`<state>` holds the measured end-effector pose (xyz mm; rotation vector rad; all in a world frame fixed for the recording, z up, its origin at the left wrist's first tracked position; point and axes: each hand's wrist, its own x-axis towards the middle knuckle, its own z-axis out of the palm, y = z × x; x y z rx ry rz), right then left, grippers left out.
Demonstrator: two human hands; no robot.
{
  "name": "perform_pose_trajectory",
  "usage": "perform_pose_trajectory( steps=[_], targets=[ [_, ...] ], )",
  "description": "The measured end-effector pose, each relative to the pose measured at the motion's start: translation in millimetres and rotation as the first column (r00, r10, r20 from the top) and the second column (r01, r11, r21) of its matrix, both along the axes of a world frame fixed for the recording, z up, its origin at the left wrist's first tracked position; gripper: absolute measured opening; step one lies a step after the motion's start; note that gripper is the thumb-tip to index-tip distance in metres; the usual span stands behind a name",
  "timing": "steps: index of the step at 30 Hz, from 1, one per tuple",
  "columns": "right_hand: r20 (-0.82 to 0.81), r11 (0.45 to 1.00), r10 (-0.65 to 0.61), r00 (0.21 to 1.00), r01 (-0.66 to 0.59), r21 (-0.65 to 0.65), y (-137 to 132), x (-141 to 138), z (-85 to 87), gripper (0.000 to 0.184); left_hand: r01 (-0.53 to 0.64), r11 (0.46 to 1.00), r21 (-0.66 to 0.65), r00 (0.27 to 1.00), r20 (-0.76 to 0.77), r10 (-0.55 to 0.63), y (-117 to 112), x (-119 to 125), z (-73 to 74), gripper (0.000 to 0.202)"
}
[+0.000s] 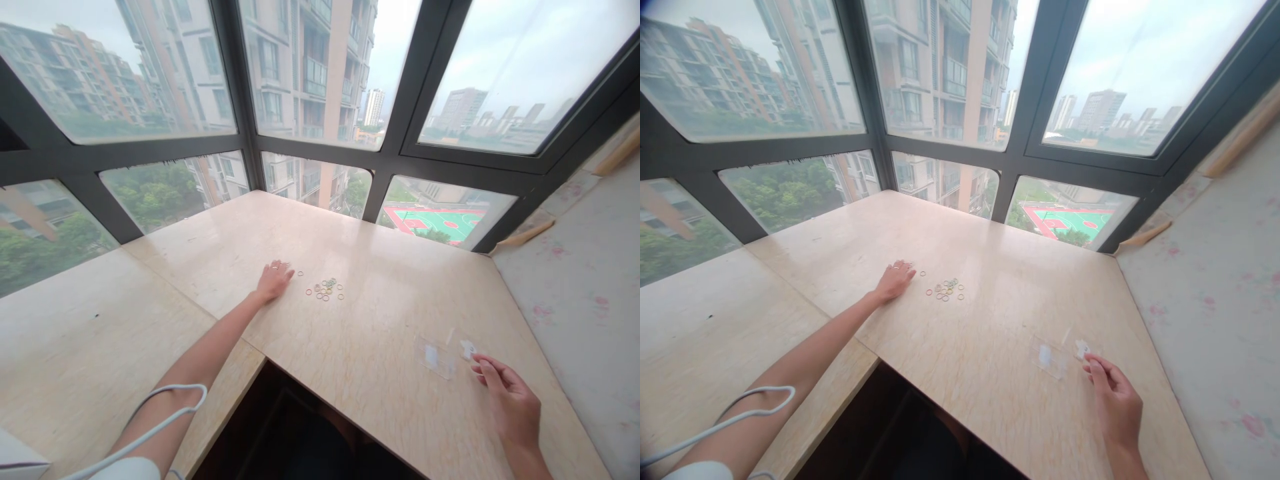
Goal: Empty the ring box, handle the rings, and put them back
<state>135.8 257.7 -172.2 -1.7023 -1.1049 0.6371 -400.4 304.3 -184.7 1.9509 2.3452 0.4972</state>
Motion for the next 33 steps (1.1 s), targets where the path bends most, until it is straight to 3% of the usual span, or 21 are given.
perform_pose_trajectory(
  steps=[5, 8, 11, 13, 19, 23, 29, 31, 33],
  targets=[
    [0.0, 1.0, 0.0, 1.0, 0.0, 0.005, -1, 0, 2.4, 0.052, 0.326, 0.944, 0.053, 0.936, 0.12, -0.33, 1, 35, 0.6, 0.064],
    [0.001, 1.0, 0.013, 1.0, -0.013, 0.011, -1, 1, 1.4, 0.053, 0.3, 0.951, 0.072, 0.947, 0.099, -0.306, 2, 44, 1.0, 0.07],
    [-0.004, 1.0, 0.029, 1.0, -0.029, 0.005, -1, 4, -1.4, 0.052, 0.254, 0.967, -0.011, 0.967, 0.04, -0.253, 1, 54, 1.3, 0.076],
    [-0.005, 0.999, 0.032, 0.999, -0.032, -0.001, 0, 5, -3.6, 0.051, 0.279, 0.959, -0.041, 0.96, 0.028, -0.278, 1, 65, 1.6, 0.077],
    [-0.009, 0.999, 0.043, 0.999, -0.043, 0.005, 0, 6, -6.0, 0.051, 0.379, 0.923, 0.059, 0.918, 0.097, -0.383, 0, 95, 1.0, 0.039],
    [-0.025, 0.999, 0.04, 0.999, -0.04, 0.005, -1, 4, -1.5, 0.051, 0.235, 0.943, 0.237, 0.95, 0.147, -0.274, -3, 94, 1.4, 0.022],
    [-0.021, 0.999, 0.053, 0.998, -0.053, 0.011, -1, 4, -1.0, 0.049, 0.064, 0.941, 0.331, 0.981, 0.153, -0.121, -24, 77, 3.0, 0.029],
    [-0.02, 0.998, 0.059, 0.998, -0.059, 0.01, 0, 5, -2.1, 0.05, -0.053, 0.915, 0.399, 0.978, 0.205, -0.033, -35, 73, 3.0, 0.028],
    [-0.013, 0.998, 0.062, 0.998, -0.062, -0.001, 0, 5, -2.4, 0.05, -0.232, 0.856, 0.462, 0.937, 0.343, 0.069, -46, 72, 2.9, 0.026]
  ],
)
